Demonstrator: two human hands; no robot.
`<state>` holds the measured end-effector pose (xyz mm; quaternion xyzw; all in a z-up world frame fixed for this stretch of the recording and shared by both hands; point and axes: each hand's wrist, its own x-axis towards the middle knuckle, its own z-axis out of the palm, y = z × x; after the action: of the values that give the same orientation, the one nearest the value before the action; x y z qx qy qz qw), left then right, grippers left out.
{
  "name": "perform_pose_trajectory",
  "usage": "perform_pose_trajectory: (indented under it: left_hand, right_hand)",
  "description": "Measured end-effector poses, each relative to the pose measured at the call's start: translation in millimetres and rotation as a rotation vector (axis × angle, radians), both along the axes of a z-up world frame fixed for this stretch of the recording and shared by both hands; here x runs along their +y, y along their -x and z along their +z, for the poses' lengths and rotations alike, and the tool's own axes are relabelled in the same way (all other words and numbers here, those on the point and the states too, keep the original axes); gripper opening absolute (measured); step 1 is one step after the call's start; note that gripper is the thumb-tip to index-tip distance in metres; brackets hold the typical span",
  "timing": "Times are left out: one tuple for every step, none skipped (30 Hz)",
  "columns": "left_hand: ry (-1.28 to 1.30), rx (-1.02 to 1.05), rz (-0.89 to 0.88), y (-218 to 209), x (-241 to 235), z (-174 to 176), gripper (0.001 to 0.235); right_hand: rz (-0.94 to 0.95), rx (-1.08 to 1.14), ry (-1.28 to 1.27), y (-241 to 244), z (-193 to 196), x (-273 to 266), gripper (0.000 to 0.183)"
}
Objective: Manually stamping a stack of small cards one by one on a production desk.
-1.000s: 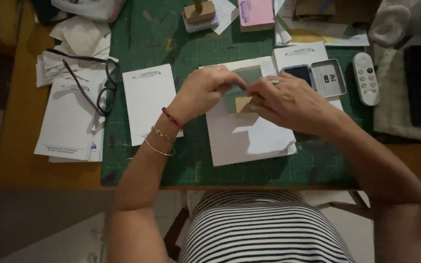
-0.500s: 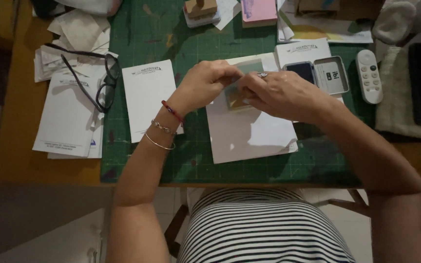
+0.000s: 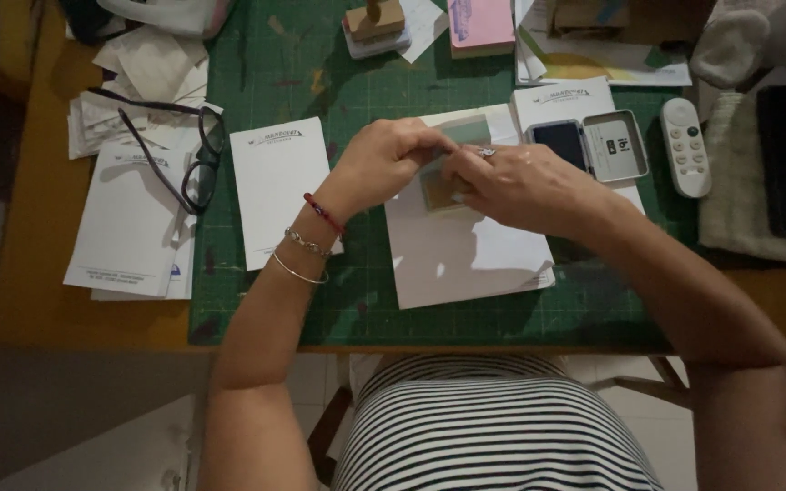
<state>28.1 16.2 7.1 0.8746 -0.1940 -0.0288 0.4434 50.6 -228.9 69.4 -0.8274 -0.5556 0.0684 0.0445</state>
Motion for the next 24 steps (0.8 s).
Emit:
perform_pose_trajectory:
  left_hand:
    - [0.0, -0.001, 0.001, 0.5, 0.0, 1.2, 0.025]
    - [0.0, 0.004, -0.002, 0.9, 0.0, 2.3, 0.026]
    - [-0.001, 0.009, -0.004, 1.2, 0.0, 3.2, 0.027]
    - [0.001, 0.012, -0.003, 1.9, 0.1, 5.8, 0.027]
    - [-0.003, -0.007, -0.006, 2.5, -0.1, 8.0, 0.027]
    - [-0.005, -0.023, -0.013, 3.2, -1.5, 9.5, 0.027]
    - [-0.002, -0.018, -0.016, 4.6, -2.0, 5.8, 0.027]
    - [-0.027, -0.048, 0.001, 3.8, -1.3, 4.3, 0.028]
    - [-0.052, -0.079, 0.017, 2.9, -0.7, 3.2, 0.03]
    - [-0.05, -0.083, 0.007, 2.4, -1.6, 3.2, 0.03]
    - [-0.011, -0.086, 0.014, 2.1, -2.1, 3.2, 0.031]
    - [0.024, -0.088, 0.033, 4.6, 0.2, 3.1, 0.032]
    - [0.023, -0.091, 0.034, 5.8, -0.8, 0.6, 0.032]
    - [0.022, -0.102, 0.044, 6.0, -1.1, -1.1, 0.032]
    - [0.02, -0.114, 0.054, 6.0, -1.8, -3.2, 0.031]
    - [0.018, -0.106, 0.051, 7.6, 0.5, -2.3, 0.031]
    - [0.02, -0.12, 0.048, 8.3, 2.1, -1.5, 0.031]
    - [0.023, -0.137, 0.028, 2.9, 1.3, 1.0, 0.031]
    - [0.022, -0.131, 0.007, 6.2, -1.7, 0.0, 0.031]
    - [-0.004, -0.145, 0.02, 7.4, -1.9, 1.6, 0.031]
    - [-0.029, -0.158, 0.034, 9.3, -1.5, 3.0, 0.031]
    - [-0.032, -0.152, 0.031, 11.1, -0.8, 1.6, 0.031]
    - [-0.038, -0.166, 0.021, 12.8, 0.3, -0.2, 0.029]
    - [-0.045, -0.186, 0.01, 11.0, 1.7, -0.8, 0.028]
  right_hand:
    - [0.001, -0.001, 0.0, 1.4, -2.7, -0.8, 0.038]
    - [-0.007, -0.023, 0.005, 2.8, -5.5, -1.6, 0.038]
    - [-0.014, -0.044, 0.009, 4.1, -8.5, -2.5, 0.037]
    - [-0.013, -0.041, 0.01, 2.8, -20.8, -5.0, 0.037]
    - [-0.027, -0.046, -0.068, 1.5, -33.3, -7.7, 0.039]
    - [-0.047, -0.048, -0.146, 1.5, -46.3, -11.9, 0.041]
    - [-0.051, -0.044, -0.142, 4.2, -51.0, -10.3, 0.041]
    - [-0.075, -0.098, -0.223, 4.9, -54.8, -7.6, 0.037]
    - [-0.099, -0.152, -0.303, 5.4, -58.1, -5.0, 0.033]
    - [-0.109, -0.157, -0.301, 7.1, -59.5, -5.4, 0.033]
    - [-0.133, -0.176, -0.324, 8.9, -60.9, -5.5, 0.032]
    - [-0.145, -0.192, -0.352, 10.5, -63.1, -2.7, 0.031]
    - [-0.143, -0.194, -0.353, 9.8, -66.5, -4.2, 0.031]
    - [-0.142, -0.163, -0.36, 6.9, -69.1, -4.9, 0.031]
    - [-0.141, -0.132, -0.366, 3.8, -72.1, -6.0, 0.031]
    - [-0.146, -0.124, -0.368, 1.7, -75.3, -4.2, 0.031]
    - [-0.12, -0.131, -0.386, -1.3, -78.6, -3.1, 0.041]
    - [-0.11, -0.145, -0.404, -6.0, -80.3, -5.0, 0.05]
    - [-0.132, -0.144, -0.405, 2.5, -79.1, -6.9, 0.05]
    - [-0.133, -0.118, -0.398, 3.4, -74.6, -5.6, 0.042]
    - [-0.134, -0.092, -0.391, 5.1, -70.2, -3.6, 0.033]
    - [-0.138, -0.086, -0.394, 4.3, -68.1, -5.4, 0.033]
    - [-0.116, -0.087, -0.384, 3.4, -66.4, -6.7, 0.041]
    - [-0.094, -0.095, -0.374, -1.0, -63.3, -7.9, 0.049]
